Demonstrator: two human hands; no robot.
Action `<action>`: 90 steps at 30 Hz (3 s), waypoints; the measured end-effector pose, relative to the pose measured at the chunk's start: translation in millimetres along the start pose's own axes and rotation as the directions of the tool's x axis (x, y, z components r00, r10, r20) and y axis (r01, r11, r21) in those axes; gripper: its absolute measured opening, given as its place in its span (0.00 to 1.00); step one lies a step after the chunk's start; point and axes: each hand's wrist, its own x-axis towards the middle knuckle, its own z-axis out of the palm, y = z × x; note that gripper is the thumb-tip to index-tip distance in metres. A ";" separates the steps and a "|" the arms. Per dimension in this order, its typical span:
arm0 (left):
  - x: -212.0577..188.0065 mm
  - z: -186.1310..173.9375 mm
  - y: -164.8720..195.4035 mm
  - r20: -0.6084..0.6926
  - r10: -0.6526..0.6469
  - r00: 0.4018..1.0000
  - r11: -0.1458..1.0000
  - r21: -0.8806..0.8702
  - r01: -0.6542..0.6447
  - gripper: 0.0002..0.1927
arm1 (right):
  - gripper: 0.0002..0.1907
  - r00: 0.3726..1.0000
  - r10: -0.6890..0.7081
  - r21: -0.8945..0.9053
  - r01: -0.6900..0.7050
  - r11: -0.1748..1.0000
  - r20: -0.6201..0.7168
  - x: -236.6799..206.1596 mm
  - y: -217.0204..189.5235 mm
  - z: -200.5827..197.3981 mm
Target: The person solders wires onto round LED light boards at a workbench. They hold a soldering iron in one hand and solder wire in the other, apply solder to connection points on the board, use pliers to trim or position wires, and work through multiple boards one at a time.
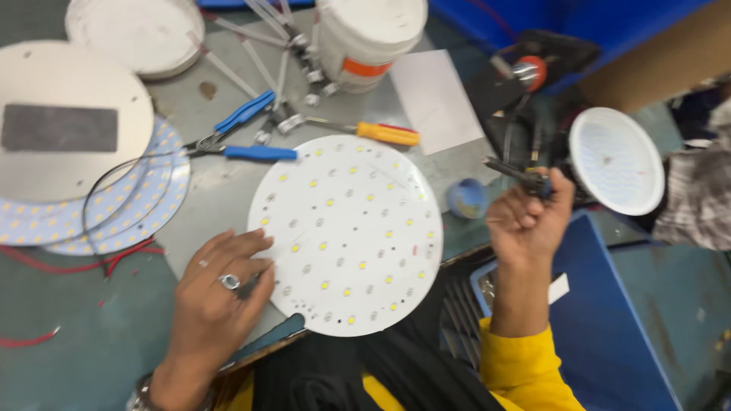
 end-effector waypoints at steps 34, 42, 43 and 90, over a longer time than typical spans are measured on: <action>-2.3 6.9 2.8 0.017 -0.130 0.991 0.990 0.057 0.129 0.08 | 0.03 0.785 -0.397 -0.843 0.536 0.052 0.475 23.4 -25.8 -0.8; 2.3 6.3 5.9 0.016 -0.125 0.992 0.991 0.043 0.124 0.08 | 0.03 0.830 -0.398 -0.878 0.466 0.110 0.391 21.7 -25.6 9.7; 2.3 6.2 5.9 0.017 -0.126 0.992 0.991 0.049 0.125 0.08 | 0.03 0.832 -0.395 -0.878 0.465 0.112 0.390 22.6 -25.3 10.5; -7.7 -8.5 2.3 0.001 -0.117 0.993 0.988 -0.100 0.117 0.05 | 0.12 0.987 0.137 -0.030 -0.135 0.990 0.081 32.3 -44.7 -27.9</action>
